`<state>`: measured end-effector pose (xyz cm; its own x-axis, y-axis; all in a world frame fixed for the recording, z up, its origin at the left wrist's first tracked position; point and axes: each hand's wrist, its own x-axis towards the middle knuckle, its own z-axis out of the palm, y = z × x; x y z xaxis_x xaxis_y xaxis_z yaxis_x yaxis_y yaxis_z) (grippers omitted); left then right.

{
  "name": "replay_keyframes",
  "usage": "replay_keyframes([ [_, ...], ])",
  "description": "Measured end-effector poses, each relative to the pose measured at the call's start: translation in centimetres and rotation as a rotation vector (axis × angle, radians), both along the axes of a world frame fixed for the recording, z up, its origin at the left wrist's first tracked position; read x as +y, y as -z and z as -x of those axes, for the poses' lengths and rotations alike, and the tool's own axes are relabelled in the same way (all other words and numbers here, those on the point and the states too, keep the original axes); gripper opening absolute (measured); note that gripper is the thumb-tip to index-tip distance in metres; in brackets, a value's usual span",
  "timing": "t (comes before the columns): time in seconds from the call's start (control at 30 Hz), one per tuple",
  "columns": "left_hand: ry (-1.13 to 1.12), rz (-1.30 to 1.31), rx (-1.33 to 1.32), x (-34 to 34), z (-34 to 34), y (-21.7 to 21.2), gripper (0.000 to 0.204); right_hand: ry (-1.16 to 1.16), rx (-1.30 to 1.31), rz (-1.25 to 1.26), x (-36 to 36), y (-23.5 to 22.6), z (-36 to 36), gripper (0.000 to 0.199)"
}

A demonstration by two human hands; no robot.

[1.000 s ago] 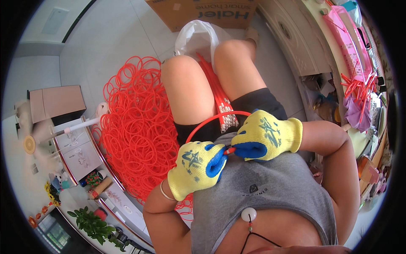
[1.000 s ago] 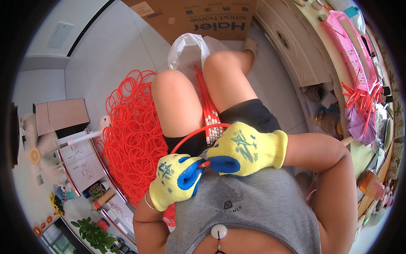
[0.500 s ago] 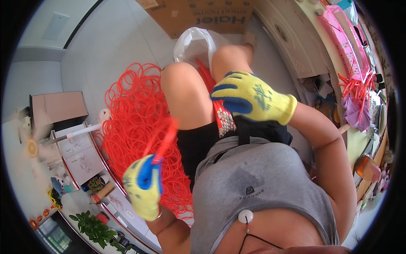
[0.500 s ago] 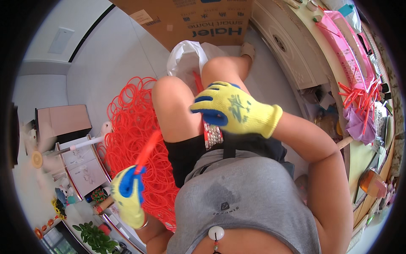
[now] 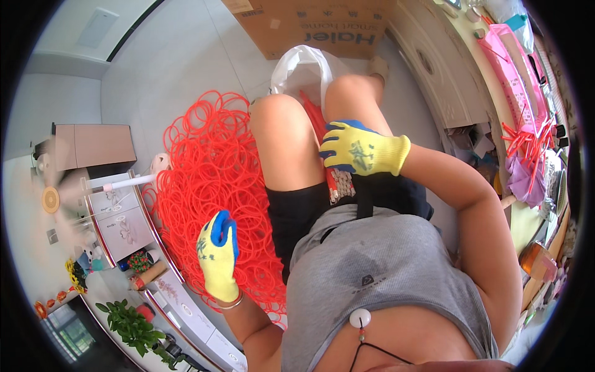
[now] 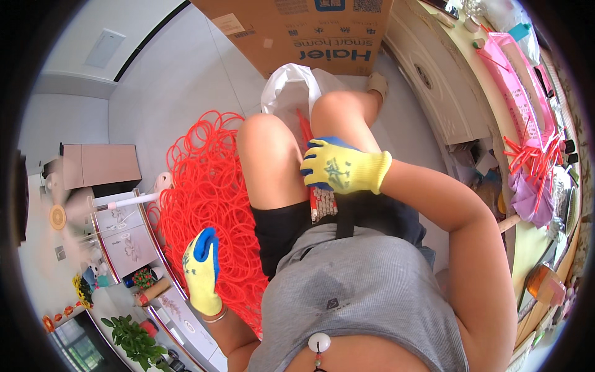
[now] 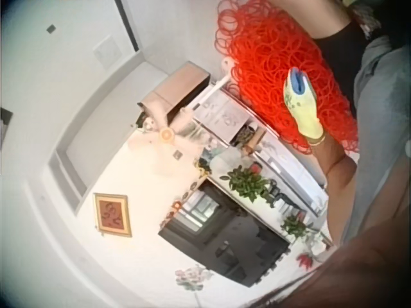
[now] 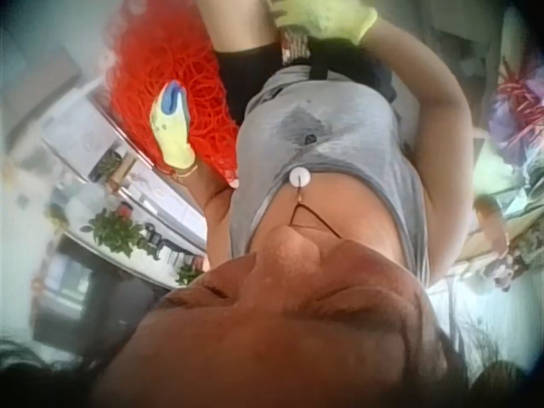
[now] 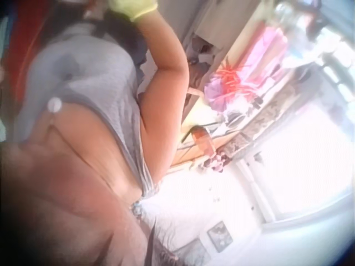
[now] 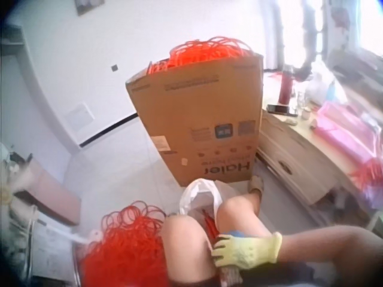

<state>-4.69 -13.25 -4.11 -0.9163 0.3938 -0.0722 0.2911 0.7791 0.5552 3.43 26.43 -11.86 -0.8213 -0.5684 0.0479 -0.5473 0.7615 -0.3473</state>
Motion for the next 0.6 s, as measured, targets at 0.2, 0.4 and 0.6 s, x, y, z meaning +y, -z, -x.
replay_keyframes([
  [0.2,-0.004,-0.664,-0.407,8.6,-1.7,-1.6,0.032,0.293,0.106,1.299,3.2,-12.5,-0.8,0.028],
  [0.4,0.318,-0.890,-1.192,14.4,-3.8,-1.6,0.042,0.249,0.324,2.093,18.0,-21.7,-11.4,0.031],
  [0.6,0.033,-1.506,-1.388,18.6,-3.5,4.7,0.054,0.073,0.274,2.553,21.4,-19.0,-18.2,0.012],
])
